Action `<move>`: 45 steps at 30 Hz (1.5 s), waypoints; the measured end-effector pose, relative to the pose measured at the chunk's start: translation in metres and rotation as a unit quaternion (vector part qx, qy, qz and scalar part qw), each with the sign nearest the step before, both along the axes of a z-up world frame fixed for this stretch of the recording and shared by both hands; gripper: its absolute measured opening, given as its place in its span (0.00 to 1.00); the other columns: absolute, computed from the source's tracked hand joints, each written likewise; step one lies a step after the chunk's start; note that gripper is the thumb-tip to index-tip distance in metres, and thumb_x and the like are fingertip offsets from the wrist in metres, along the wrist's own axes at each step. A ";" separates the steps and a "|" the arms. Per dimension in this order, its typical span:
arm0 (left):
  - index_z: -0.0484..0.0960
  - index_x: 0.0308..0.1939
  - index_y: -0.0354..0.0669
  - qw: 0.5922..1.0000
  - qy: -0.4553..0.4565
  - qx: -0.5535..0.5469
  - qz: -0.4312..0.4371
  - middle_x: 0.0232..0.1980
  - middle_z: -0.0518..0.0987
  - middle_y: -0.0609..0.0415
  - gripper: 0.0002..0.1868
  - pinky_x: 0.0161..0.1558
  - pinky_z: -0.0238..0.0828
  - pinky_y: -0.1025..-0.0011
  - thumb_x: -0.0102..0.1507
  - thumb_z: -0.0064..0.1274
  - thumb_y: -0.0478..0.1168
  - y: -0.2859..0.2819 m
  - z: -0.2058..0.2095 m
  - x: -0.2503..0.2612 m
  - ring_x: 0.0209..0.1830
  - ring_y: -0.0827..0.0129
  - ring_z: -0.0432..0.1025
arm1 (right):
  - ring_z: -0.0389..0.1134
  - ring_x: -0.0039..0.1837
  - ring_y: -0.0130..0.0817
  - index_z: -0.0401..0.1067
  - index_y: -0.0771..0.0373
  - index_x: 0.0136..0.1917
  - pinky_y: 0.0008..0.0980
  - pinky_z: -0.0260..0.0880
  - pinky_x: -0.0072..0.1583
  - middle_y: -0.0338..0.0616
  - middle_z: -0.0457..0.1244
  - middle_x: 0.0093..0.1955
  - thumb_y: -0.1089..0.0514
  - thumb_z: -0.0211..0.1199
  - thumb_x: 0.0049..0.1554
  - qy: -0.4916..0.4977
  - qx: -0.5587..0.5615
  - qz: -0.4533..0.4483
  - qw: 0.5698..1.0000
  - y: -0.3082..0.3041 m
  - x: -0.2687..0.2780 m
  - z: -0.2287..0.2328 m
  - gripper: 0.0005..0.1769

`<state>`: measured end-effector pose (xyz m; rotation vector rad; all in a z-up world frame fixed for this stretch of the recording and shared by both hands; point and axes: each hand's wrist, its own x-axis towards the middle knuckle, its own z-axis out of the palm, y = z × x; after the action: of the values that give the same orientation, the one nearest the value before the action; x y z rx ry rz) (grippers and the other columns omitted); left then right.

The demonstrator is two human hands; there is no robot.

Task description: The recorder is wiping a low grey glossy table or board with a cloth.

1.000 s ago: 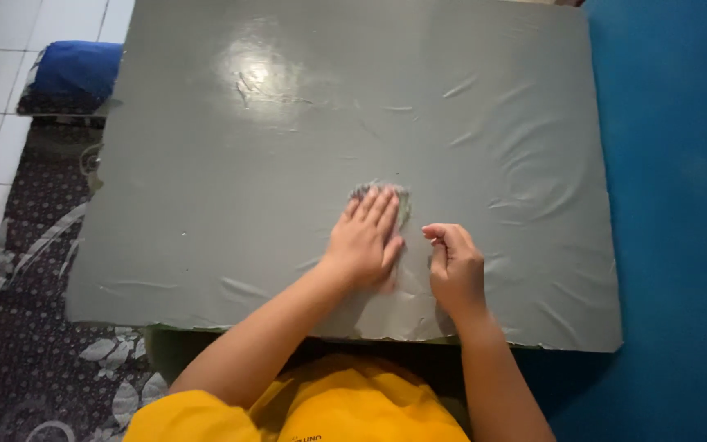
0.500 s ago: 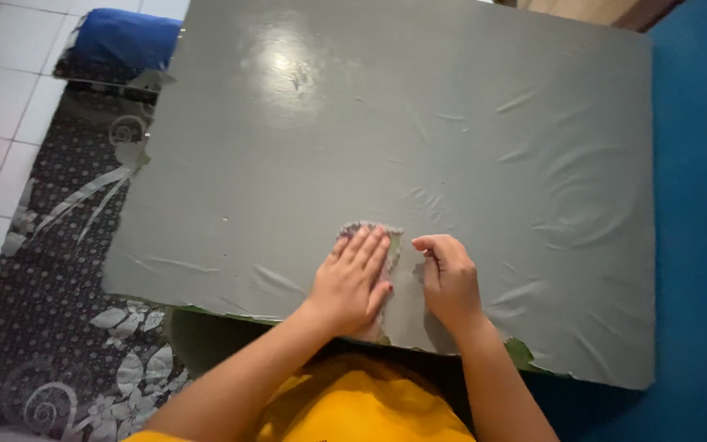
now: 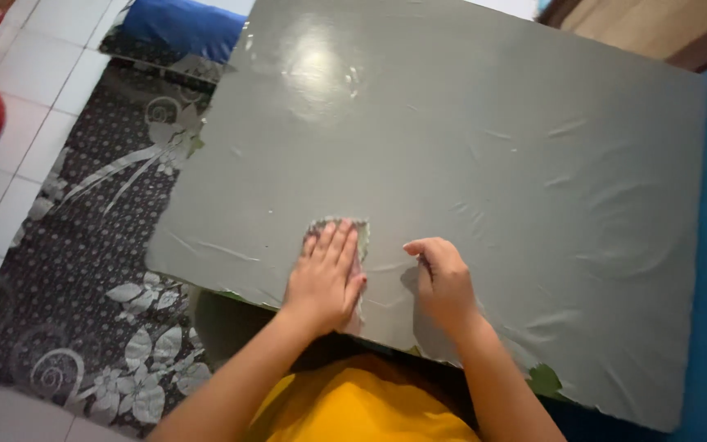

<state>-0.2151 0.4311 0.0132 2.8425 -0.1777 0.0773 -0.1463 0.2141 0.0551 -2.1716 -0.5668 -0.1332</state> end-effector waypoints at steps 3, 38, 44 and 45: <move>0.57 0.76 0.35 1.000 0.007 -0.014 0.014 0.81 0.55 0.45 0.41 0.76 0.37 0.52 0.66 0.41 0.58 0.013 0.001 -0.014 0.81 0.52 0.47 | 0.69 0.53 0.47 0.74 0.65 0.51 0.40 0.71 0.56 0.49 0.68 0.48 0.74 0.53 0.52 0.025 -0.016 0.056 0.998 0.022 0.001 0.006 0.15; 0.48 0.77 0.27 0.949 0.063 0.088 0.297 0.82 0.45 0.35 0.44 0.77 0.31 0.51 0.68 0.33 0.59 0.142 -0.005 0.003 0.82 0.46 0.39 | 0.67 0.56 0.46 0.73 0.62 0.53 0.40 0.70 0.56 0.46 0.67 0.52 0.74 0.55 0.53 0.049 -0.062 0.170 0.982 0.089 0.007 0.012 0.17; 0.52 0.77 0.27 0.957 0.046 0.045 0.283 0.81 0.49 0.35 0.45 0.77 0.35 0.48 0.65 0.39 0.58 0.113 0.004 -0.026 0.82 0.43 0.43 | 0.67 0.56 0.47 0.74 0.63 0.53 0.41 0.70 0.56 0.46 0.67 0.52 0.73 0.56 0.50 0.064 -0.076 0.184 0.978 0.096 0.004 0.012 0.18; 0.52 0.77 0.27 0.958 0.041 0.030 0.284 0.81 0.50 0.35 0.45 0.77 0.36 0.48 0.65 0.41 0.58 0.115 0.005 -0.025 0.81 0.42 0.44 | 0.67 0.56 0.47 0.74 0.63 0.52 0.40 0.70 0.55 0.46 0.68 0.51 0.73 0.57 0.50 0.064 -0.080 0.182 0.978 0.097 0.004 0.012 0.17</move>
<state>-0.2397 0.5461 0.0181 2.8548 0.6664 0.0722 -0.1423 0.3107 0.0667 -2.1696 -0.9139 0.2576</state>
